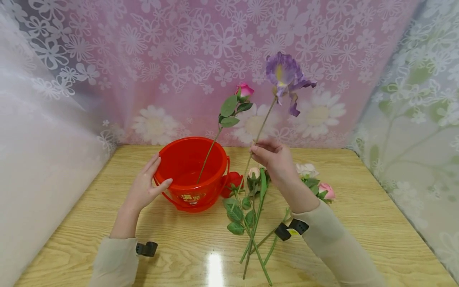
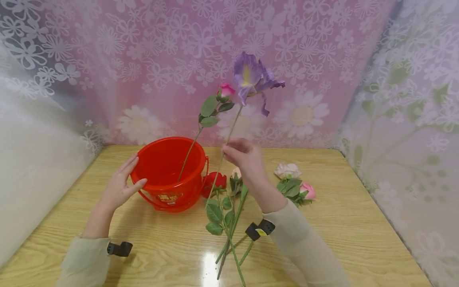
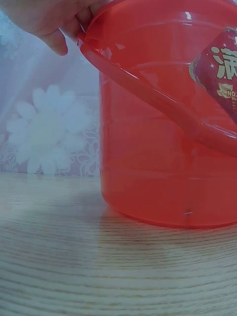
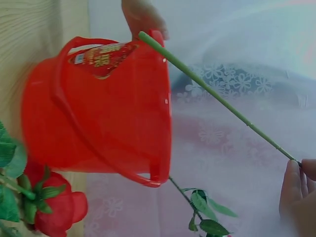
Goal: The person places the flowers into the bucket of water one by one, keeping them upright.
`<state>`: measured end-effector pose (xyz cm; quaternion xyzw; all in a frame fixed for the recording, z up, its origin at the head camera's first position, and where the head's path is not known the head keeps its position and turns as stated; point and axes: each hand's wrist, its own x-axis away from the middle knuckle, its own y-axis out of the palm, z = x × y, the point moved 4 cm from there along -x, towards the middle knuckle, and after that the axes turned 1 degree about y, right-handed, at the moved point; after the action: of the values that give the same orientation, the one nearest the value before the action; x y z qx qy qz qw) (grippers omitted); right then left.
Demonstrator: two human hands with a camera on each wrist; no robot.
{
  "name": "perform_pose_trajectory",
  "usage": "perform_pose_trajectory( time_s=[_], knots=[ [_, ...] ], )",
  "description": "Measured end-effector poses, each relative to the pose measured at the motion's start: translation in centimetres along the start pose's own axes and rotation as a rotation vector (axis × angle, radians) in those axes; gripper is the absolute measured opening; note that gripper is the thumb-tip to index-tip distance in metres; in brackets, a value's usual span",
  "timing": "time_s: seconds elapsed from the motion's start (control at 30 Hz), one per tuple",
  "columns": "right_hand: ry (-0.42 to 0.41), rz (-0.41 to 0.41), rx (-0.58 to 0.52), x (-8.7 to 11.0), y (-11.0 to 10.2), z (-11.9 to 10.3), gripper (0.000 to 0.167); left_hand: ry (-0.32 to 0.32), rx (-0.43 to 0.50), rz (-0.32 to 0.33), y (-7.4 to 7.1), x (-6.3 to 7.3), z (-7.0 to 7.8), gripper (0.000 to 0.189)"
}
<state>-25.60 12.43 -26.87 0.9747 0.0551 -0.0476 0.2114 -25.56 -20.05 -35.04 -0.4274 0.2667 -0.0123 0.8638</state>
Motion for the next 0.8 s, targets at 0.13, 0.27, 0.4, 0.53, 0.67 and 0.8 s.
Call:
perform_pose_trajectory(
  time_s=[0.13, 0.27, 0.4, 0.53, 0.67, 0.8],
  knots=[
    [-0.049, 0.014, -0.008, -0.5, 0.7, -0.8, 0.022, -0.002, -0.006, -0.004, 0.0, 0.0, 0.0, 0.075],
    [-0.088, 0.016, -0.053, -0.9, 1.4, -1.5, 0.019, -0.001, -0.009, -0.004, 0.0, 0.1, -0.1, 0.075],
    [-0.125, 0.018, -0.101, -1.4, 2.1, -2.0, 0.022, 0.000, -0.007, -0.003, 0.1, 0.2, -0.1, 0.075],
    [-0.145, 0.016, -0.127, -1.8, 2.6, -2.2, 0.023, 0.004, -0.006, 0.000, 0.1, 0.2, 0.0, 0.075],
    [-0.177, 0.038, -0.153, -2.3, 3.1, -2.2, 0.019, 0.007, -0.010, 0.002, 0.0, 0.1, 0.1, 0.075],
    [-0.208, 0.068, -0.150, -2.9, 3.5, -1.8, 0.016, 0.007, -0.009, 0.007, 0.0, 0.0, 0.1, 0.075]
  ],
)
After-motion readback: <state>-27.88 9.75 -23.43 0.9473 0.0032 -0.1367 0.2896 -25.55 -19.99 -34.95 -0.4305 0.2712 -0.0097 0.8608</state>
